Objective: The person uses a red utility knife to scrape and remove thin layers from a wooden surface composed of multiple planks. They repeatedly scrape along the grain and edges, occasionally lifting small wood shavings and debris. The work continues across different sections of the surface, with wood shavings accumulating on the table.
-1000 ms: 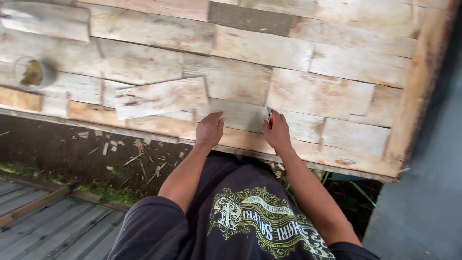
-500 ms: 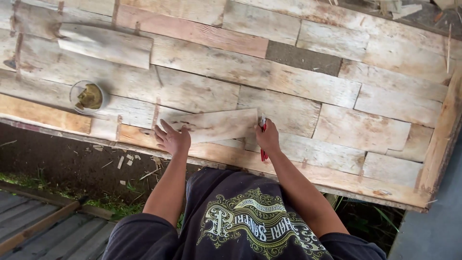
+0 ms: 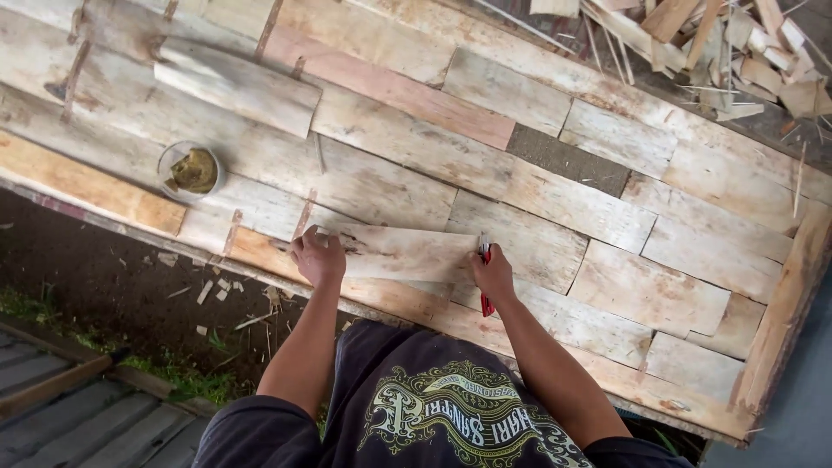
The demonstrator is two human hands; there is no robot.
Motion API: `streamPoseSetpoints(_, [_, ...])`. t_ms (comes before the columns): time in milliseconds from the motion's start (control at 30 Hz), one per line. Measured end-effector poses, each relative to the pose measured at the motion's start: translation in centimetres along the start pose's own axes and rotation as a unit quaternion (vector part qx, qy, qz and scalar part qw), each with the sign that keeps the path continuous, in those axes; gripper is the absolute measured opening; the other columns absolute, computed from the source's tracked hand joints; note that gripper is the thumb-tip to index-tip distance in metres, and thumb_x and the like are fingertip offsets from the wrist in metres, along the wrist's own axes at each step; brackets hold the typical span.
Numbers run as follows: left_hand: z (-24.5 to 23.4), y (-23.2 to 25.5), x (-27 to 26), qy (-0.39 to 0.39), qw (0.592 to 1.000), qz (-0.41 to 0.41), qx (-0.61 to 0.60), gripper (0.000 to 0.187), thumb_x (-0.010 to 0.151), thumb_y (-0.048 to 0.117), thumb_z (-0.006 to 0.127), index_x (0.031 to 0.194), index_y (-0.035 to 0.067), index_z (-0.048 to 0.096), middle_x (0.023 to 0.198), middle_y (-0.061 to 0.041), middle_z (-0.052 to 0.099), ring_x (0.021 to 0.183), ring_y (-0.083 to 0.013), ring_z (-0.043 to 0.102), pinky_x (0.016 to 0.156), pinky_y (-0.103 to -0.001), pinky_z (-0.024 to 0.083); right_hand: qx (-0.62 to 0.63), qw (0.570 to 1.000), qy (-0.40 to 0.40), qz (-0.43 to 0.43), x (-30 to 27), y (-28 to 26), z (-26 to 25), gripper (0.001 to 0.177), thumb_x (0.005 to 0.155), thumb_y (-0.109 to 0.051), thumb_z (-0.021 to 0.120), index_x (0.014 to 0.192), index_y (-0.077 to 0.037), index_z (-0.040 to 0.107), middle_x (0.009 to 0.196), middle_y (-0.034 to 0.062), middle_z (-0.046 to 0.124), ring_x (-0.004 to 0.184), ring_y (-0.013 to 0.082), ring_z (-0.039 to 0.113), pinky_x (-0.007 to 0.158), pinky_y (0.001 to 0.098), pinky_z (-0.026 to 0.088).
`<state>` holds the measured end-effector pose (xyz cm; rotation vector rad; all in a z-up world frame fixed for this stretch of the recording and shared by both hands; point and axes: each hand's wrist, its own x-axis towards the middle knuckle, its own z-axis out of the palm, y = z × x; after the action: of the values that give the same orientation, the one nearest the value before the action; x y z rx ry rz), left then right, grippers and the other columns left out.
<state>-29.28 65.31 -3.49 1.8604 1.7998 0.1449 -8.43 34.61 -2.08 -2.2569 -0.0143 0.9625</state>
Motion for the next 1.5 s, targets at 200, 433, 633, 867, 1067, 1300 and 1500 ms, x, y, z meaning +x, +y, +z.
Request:
streamPoseSetpoints(200, [0.6,3.6,-2.5,-0.018,0.999,0.032,-0.037,0.051,0.089,0.029,0.066,0.139,0.019,0.061,0.126,-0.009,0.050,0.119,-0.0336,0.049,0.100,-0.052,0.048,0.046,0.999,0.019,0.017,0.1,1.6,-1.9,0.034,0.098,-0.041,0.063,0.099,-0.009,0.054,0.082,0.0194,0.062,0.069,0.0312,0.068,0.063,0.0456,0.054])
streamPoseSetpoints(433, [1.7,8.1,-4.5,-0.050,0.993,0.082,-0.062,0.050,0.091,0.026,0.063,0.140,0.016,0.060,0.124,-0.011,0.051,0.118,-0.0337,0.051,0.104,-0.048,0.044,0.075,0.994,0.061,0.053,-1.2,2.2,-6.1,0.046,0.100,-0.053,0.059,0.089,-0.009,0.057,0.077,0.0157,0.063,0.071,0.0317,0.068,0.065,0.0445,0.053])
streamPoseSetpoints(633, [4.3,11.1,-5.7,-0.026,0.993,0.112,-0.013,0.058,0.092,0.035,0.067,0.146,0.017,0.055,0.140,-0.011,0.045,0.126,-0.0323,0.045,0.105,-0.046,0.037,0.025,0.995,0.084,0.057,0.7,4.5,-7.4,0.039,0.094,-0.048,0.064,0.091,-0.010,0.058,0.083,0.0189,0.065,0.085,0.0403,0.069,0.075,0.0512,0.051])
streamPoseSetpoints(867, [3.2,13.6,-8.2,-0.199,0.951,0.152,0.181,0.124,0.073,0.052,0.084,0.166,0.015,0.011,0.169,-0.025,0.001,0.156,-0.0443,0.003,0.123,-0.062,0.016,-0.093,0.994,0.049,0.007,-0.2,0.8,-9.1,0.037,0.086,-0.044,0.071,0.101,-0.012,0.062,0.093,0.0193,0.071,0.098,0.0412,0.074,0.083,0.0507,0.057])
streamPoseSetpoints(1067, [4.8,13.9,-7.1,-0.266,0.926,0.135,0.233,0.129,0.082,0.054,0.080,0.165,0.012,-0.010,0.169,-0.028,-0.016,0.157,-0.0434,-0.010,0.122,-0.067,0.014,-0.148,0.988,0.044,0.005,1.5,2.0,-8.1,0.042,0.090,-0.048,0.070,0.109,-0.013,0.059,0.098,0.0133,0.069,0.102,0.0364,0.074,0.090,0.0528,0.058])
streamPoseSetpoints(1300, [4.1,14.2,-7.0,-0.283,0.918,0.125,0.247,0.129,0.086,0.053,0.078,0.164,0.010,-0.015,0.167,-0.029,-0.020,0.156,-0.0442,-0.016,0.121,-0.068,0.011,-0.188,0.981,0.044,0.008,1.2,2.3,-7.0,0.054,0.089,-0.056,0.070,0.117,-0.012,0.054,0.104,0.0120,0.068,0.107,0.0364,0.073,0.094,0.0560,0.057])
streamPoseSetpoints(1500, [4.8,14.0,-6.5,-0.296,0.910,0.123,0.265,0.131,0.085,0.056,0.079,0.163,0.008,-0.015,0.167,-0.030,-0.020,0.156,-0.0452,-0.017,0.121,-0.068,0.011,-0.181,0.981,0.072,0.023,0.7,1.5,-6.7,0.056,0.086,-0.054,0.073,0.115,-0.008,0.056,0.106,0.0162,0.068,0.109,0.0423,0.071,0.095,0.0569,0.056])
